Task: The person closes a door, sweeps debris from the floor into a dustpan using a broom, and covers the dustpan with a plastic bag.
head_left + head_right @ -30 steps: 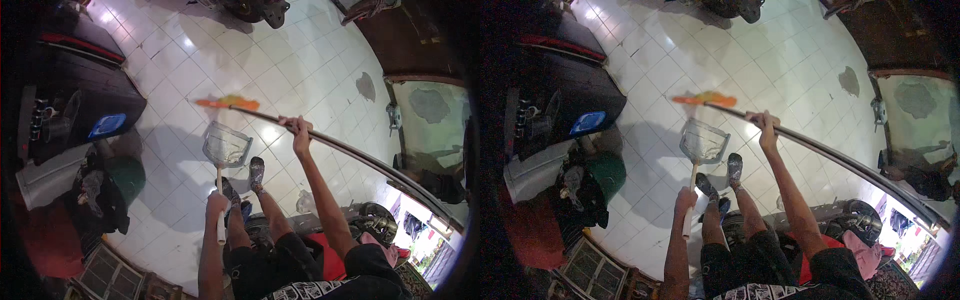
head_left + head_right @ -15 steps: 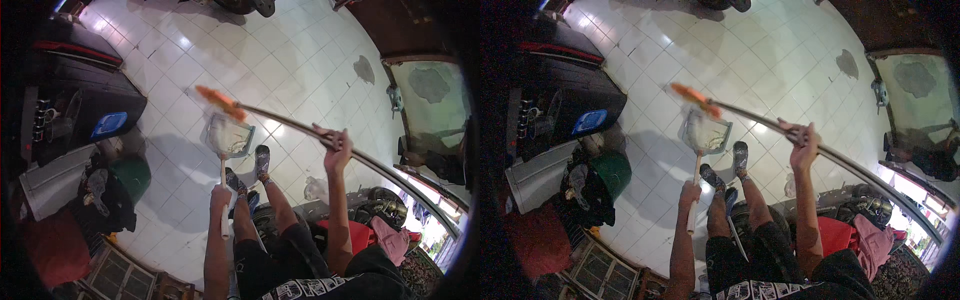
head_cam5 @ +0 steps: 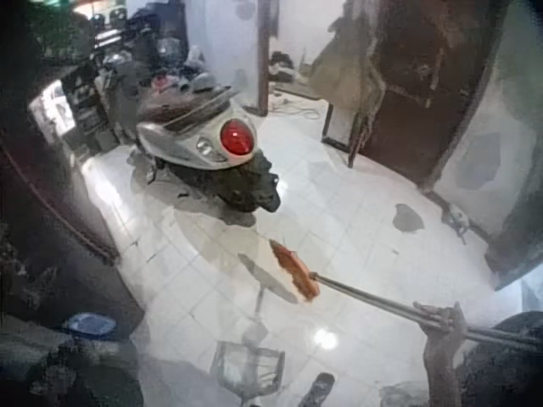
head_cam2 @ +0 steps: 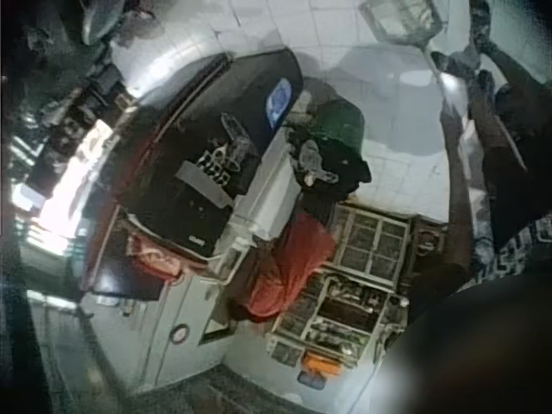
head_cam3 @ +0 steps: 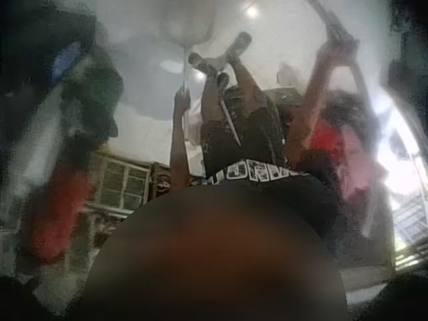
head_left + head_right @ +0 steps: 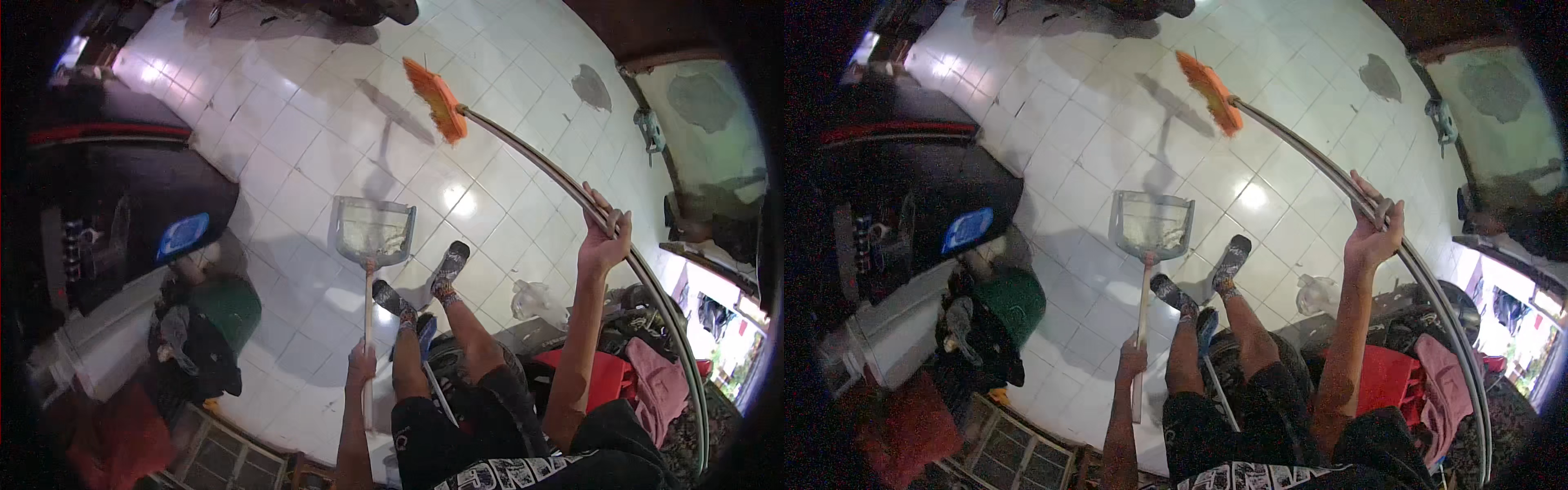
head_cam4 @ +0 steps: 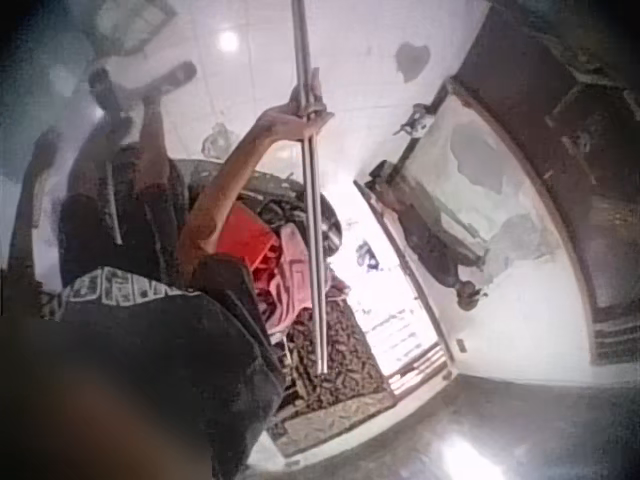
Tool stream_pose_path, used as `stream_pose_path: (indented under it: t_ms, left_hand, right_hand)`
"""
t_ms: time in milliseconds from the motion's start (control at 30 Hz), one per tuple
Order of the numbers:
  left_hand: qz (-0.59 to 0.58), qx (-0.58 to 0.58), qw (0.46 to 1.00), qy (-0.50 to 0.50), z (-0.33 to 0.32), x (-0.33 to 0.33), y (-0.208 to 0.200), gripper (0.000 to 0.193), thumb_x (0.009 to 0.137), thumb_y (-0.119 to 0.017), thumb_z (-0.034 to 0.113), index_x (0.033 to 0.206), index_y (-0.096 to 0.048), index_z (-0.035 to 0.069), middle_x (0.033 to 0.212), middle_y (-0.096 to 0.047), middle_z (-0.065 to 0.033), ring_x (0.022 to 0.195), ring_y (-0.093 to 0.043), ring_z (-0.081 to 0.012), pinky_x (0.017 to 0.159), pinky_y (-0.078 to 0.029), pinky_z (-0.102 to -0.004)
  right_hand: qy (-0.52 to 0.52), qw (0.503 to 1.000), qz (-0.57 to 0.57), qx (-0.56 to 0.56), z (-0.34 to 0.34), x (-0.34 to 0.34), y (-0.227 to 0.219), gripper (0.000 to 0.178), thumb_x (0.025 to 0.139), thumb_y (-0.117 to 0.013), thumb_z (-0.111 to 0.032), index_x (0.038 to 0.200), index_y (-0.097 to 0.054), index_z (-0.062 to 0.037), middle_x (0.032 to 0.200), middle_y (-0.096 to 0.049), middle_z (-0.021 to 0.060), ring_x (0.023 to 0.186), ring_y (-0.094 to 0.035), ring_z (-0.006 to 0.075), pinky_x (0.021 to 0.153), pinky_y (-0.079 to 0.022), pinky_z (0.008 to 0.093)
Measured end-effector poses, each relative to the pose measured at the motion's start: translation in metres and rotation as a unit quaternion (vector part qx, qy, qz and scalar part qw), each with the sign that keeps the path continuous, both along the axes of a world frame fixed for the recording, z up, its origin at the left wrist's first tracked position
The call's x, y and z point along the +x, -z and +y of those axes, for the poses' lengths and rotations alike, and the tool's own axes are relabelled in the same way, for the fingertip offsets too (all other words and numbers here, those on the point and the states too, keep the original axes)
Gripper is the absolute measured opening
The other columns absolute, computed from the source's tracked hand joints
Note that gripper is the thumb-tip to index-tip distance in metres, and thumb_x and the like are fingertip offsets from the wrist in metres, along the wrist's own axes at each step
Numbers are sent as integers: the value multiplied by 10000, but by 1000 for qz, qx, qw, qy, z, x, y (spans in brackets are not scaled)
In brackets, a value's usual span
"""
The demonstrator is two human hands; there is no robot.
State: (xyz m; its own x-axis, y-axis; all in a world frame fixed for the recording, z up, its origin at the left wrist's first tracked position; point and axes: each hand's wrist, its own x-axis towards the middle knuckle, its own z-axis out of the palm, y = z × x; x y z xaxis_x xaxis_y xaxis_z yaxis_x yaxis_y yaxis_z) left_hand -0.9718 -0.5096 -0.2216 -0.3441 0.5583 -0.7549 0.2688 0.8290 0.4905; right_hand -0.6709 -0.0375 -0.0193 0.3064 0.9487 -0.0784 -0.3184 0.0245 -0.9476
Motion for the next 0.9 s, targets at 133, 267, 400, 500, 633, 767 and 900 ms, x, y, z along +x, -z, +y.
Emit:
stream_pose_path:
  t_ms: [133,267,400,500,633,767,900]
  left_hand:
    - [-115,-97,982,-115,22,54,-19,381,909,-494,224,1241,-486,38,564,-466,-12,442,-457,-90,402,-394,-278]
    - [-131,-135,974,-124,42,39,-4,404,907,-514,235,1262,-480,47,538,-441,-3,419,-427,-82,379,-370,-269]
    - [-111,-121,981,-107,67,38,-6,431,909,-524,247,1289,-462,54,524,-413,19,400,-391,-76,358,-338,-262]
    - [-114,-142,982,-54,94,49,-13,412,918,-508,231,1276,-464,30,529,-418,23,403,-385,-69,352,-320,-247]
    - [-131,-127,981,-69,131,53,-29,452,940,-480,266,1321,-396,39,468,-386,32,341,-367,-81,307,-321,-255]
    - [-175,-154,933,-275,141,-11,26,466,936,-480,204,1342,-319,41,505,-389,14,351,-360,-80,291,-283,-228]
    - [-188,-34,974,126,166,-100,73,249,912,-448,227,837,-603,46,546,-487,-92,431,-420,-130,681,-526,-287]
  right_hand:
    - [76,996,-24,-41,-1,68,9,425,964,-261,-277,600,-330,-70,1012,-559,363,1065,-517,486,915,-473,496]
    - [131,988,11,-78,3,99,25,429,964,-266,-281,601,-349,-67,1011,-561,362,1065,-516,487,909,-478,498]
    - [143,985,9,-93,6,144,45,437,966,-266,-292,600,-361,-74,1009,-566,354,1066,-518,484,935,-454,502]
    - [194,975,12,-107,6,189,59,412,951,-311,-266,597,-370,-64,1033,-547,370,1084,-496,497,948,-430,520]
    - [326,927,8,-186,3,210,96,340,925,-355,-269,658,-396,-62,1028,-557,350,1058,-528,452,963,-404,525]
    - [367,904,5,-218,-5,245,159,304,938,-302,-263,689,-343,-94,985,-598,287,984,-577,413,947,-410,514]
    - [441,866,86,-220,-13,323,202,431,928,-307,-331,568,-362,-101,963,-592,311,955,-588,420,940,-416,500]
